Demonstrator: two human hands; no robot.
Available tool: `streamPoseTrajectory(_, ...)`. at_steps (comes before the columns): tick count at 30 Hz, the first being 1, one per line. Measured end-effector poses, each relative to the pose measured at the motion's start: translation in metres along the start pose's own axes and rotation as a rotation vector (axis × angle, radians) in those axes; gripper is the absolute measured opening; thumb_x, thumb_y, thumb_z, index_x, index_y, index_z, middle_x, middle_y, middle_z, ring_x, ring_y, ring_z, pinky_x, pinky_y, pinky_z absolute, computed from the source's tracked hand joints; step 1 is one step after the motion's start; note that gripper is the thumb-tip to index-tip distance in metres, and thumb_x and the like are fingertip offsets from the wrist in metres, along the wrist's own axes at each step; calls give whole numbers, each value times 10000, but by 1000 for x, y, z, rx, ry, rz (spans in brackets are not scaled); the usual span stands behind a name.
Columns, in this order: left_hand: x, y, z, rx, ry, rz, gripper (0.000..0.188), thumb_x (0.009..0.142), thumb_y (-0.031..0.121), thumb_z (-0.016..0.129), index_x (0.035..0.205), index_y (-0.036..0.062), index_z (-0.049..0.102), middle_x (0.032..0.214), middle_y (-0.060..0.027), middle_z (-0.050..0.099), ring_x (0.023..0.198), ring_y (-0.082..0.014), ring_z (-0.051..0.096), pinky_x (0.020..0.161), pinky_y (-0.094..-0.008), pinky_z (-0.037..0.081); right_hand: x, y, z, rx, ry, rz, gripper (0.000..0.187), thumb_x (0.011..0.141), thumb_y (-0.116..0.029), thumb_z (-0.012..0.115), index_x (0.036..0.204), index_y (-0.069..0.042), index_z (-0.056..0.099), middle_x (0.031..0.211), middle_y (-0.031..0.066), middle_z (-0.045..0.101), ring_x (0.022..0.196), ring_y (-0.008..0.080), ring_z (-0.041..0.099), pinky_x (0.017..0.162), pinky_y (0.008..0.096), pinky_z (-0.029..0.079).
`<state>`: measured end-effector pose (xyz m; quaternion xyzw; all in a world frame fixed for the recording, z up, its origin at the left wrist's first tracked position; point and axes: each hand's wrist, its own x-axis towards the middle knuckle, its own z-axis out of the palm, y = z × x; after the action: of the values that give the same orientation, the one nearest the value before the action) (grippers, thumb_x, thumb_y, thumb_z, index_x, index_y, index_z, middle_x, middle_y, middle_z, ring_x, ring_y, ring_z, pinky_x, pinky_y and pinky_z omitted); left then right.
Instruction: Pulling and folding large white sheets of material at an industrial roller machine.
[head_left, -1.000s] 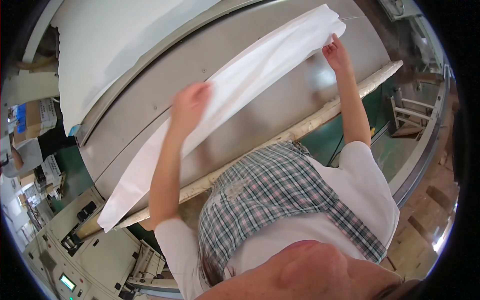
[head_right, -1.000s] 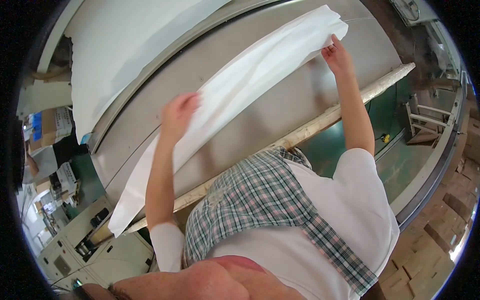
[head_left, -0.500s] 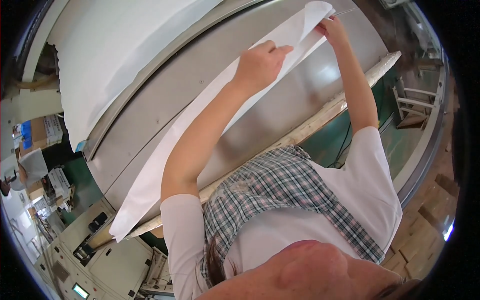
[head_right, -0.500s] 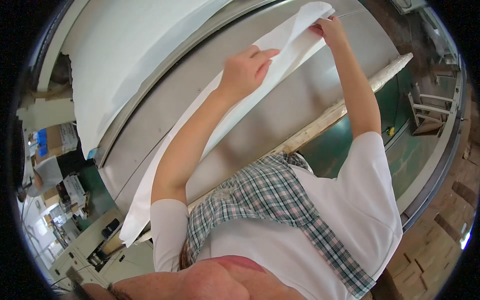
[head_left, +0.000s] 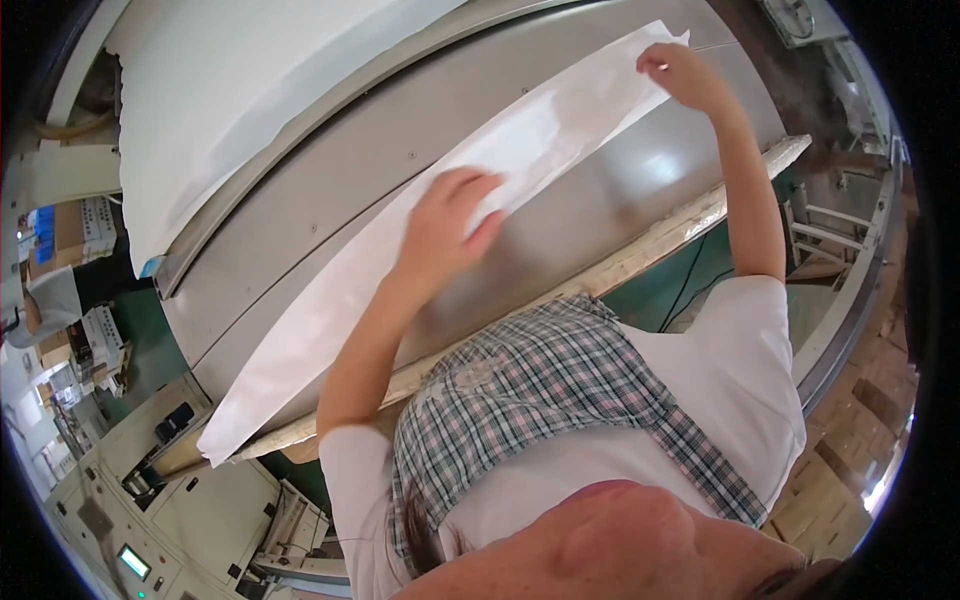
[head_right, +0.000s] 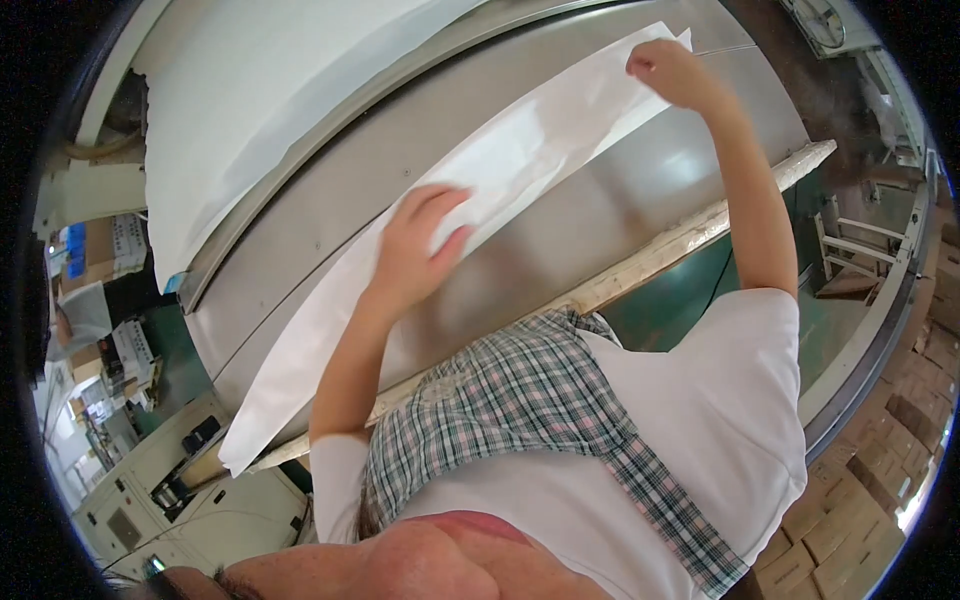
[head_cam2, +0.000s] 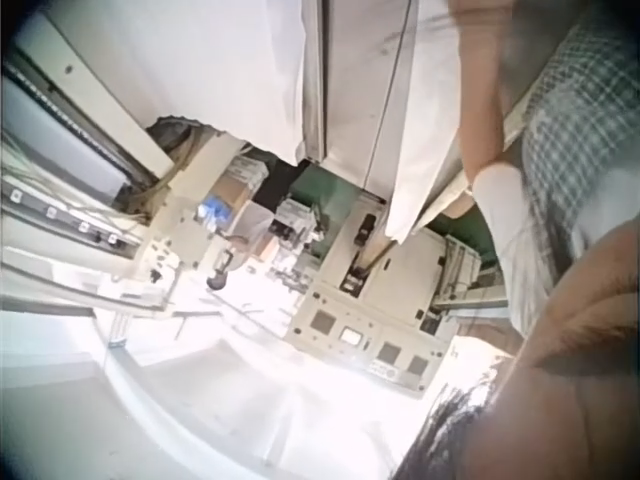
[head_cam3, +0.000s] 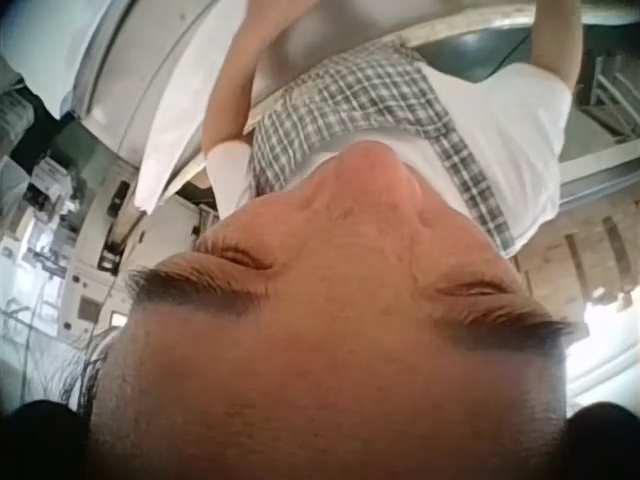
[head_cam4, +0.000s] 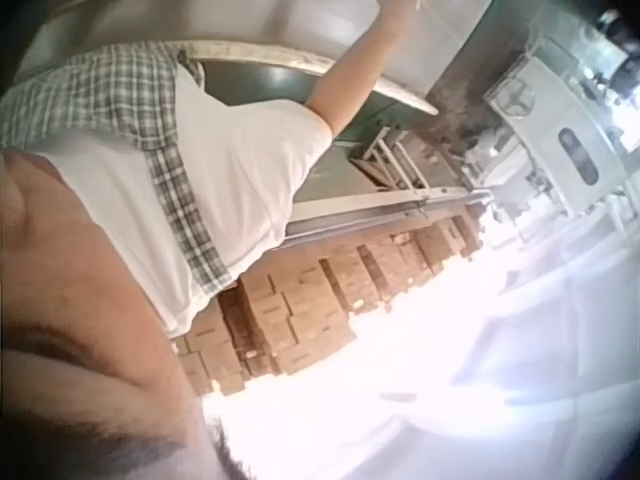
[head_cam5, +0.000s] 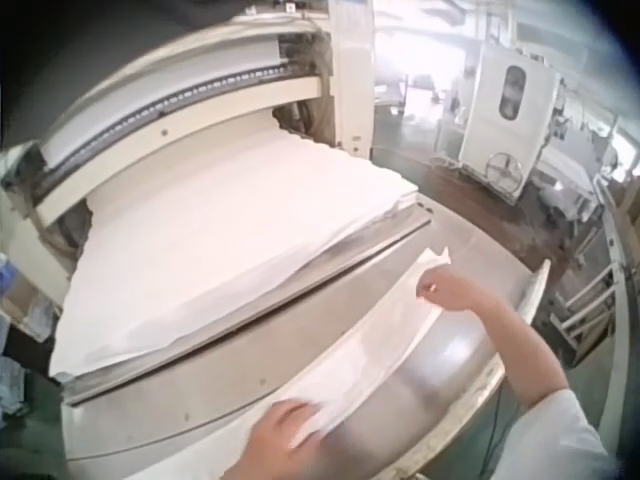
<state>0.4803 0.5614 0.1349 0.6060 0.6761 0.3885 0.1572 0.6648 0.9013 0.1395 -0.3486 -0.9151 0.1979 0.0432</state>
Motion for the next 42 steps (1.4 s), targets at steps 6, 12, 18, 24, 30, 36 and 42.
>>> streamPoseTrajectory(6,-156,-50,-97,555,253,-433,328,785,103,606,1103,46,547,1155,-152,516,1098,-310,465,925,-397,369,-14,8,20,-374,-85,-378,161,704,9,497,825,-47,589,893,69,594,904,307,525,758,357,425)
streamPoseTrajectory(12,-316,-120,-163,876,459,-901,431,871,350,507,1232,118,483,1262,-231,426,1189,-378,372,978,-440,302,21,120,12,-343,172,-257,193,725,31,468,836,-24,615,945,124,596,995,326,503,828,371,407)
streamPoseTrajectory(18,-338,-153,-153,925,309,-1327,514,881,547,320,1299,260,407,1365,-129,347,1253,-361,286,966,-522,278,20,141,5,-7,271,35,226,785,-114,475,909,-23,641,908,152,634,883,294,594,785,330,451)
streamPoseTrajectory(24,-344,-160,-153,935,304,-1347,520,875,572,293,1301,291,397,1386,-78,330,1272,-348,259,950,-563,267,22,144,1,-96,150,45,246,807,-151,469,941,-54,651,914,149,641,848,297,610,762,349,464)
streamPoseTrajectory(30,-339,-150,-152,924,277,-1381,530,873,576,290,1302,283,397,1392,-77,322,1278,-350,250,955,-567,255,47,118,44,-213,59,-40,288,870,-232,447,1062,-82,602,1068,155,593,962,351,555,828,390,437)
streamPoseTrajectory(36,-347,-165,-145,978,280,-1327,476,884,522,325,1246,246,463,1356,-99,376,1269,-360,273,974,-548,244,90,182,85,132,56,270,512,930,-398,327,1246,-8,433,1310,183,410,1228,300,366,1033,367,251)
streamPoseTrajectory(42,-380,-158,-158,1192,481,-1100,468,860,376,480,1221,78,463,1275,-236,401,1201,-360,359,915,-522,339,64,190,57,122,-404,8,513,874,-295,502,1316,-66,377,1299,134,442,1204,240,399,988,334,317)
